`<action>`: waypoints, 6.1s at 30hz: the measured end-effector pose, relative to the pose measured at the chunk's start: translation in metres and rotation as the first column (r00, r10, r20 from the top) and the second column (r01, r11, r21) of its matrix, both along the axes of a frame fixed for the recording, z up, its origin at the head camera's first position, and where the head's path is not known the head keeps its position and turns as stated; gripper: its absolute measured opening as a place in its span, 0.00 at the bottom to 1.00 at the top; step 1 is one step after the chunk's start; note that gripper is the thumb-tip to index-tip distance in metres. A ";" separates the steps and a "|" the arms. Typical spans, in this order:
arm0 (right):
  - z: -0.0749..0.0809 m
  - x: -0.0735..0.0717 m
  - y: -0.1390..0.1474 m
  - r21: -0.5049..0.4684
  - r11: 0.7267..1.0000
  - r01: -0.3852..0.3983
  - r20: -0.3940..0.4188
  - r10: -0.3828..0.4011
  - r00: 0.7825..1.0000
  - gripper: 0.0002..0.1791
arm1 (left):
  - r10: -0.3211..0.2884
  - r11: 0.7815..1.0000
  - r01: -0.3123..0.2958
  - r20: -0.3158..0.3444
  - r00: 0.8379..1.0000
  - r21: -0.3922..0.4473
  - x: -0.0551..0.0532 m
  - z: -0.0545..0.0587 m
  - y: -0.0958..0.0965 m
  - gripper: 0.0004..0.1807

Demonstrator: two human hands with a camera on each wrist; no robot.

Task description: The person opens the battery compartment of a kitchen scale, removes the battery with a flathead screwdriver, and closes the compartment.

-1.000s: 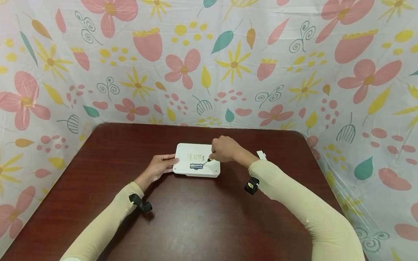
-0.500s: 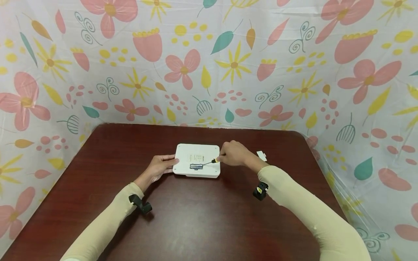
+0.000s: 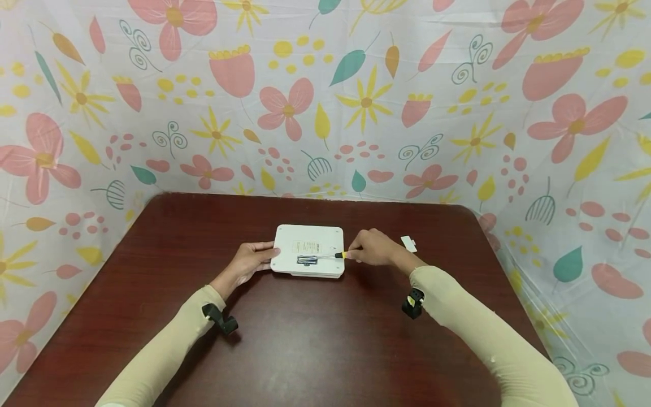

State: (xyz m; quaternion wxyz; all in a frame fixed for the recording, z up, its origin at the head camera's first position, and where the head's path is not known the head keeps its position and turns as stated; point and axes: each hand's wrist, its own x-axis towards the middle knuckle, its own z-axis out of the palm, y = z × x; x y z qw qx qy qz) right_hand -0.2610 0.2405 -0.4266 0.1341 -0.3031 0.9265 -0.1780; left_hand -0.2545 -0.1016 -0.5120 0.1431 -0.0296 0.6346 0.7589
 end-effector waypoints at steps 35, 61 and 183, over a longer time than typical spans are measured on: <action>0.008 -0.004 0.007 -0.043 0.999 0.010 0.022 -0.009 1.000 0.11 | 0.001 1.000 -0.001 0.024 1.000 0.011 -0.002 0.000 -0.002 0.24; 0.053 0.013 -0.024 0.068 0.996 -0.064 -0.055 0.068 0.996 0.08 | 0.007 1.000 -0.007 0.023 1.000 0.011 -0.002 -0.001 -0.001 0.24; 0.029 0.017 -0.017 0.015 0.994 -0.108 -0.097 0.109 0.989 0.07 | -0.007 1.000 0.007 0.008 1.000 0.009 0.002 -0.002 0.008 0.24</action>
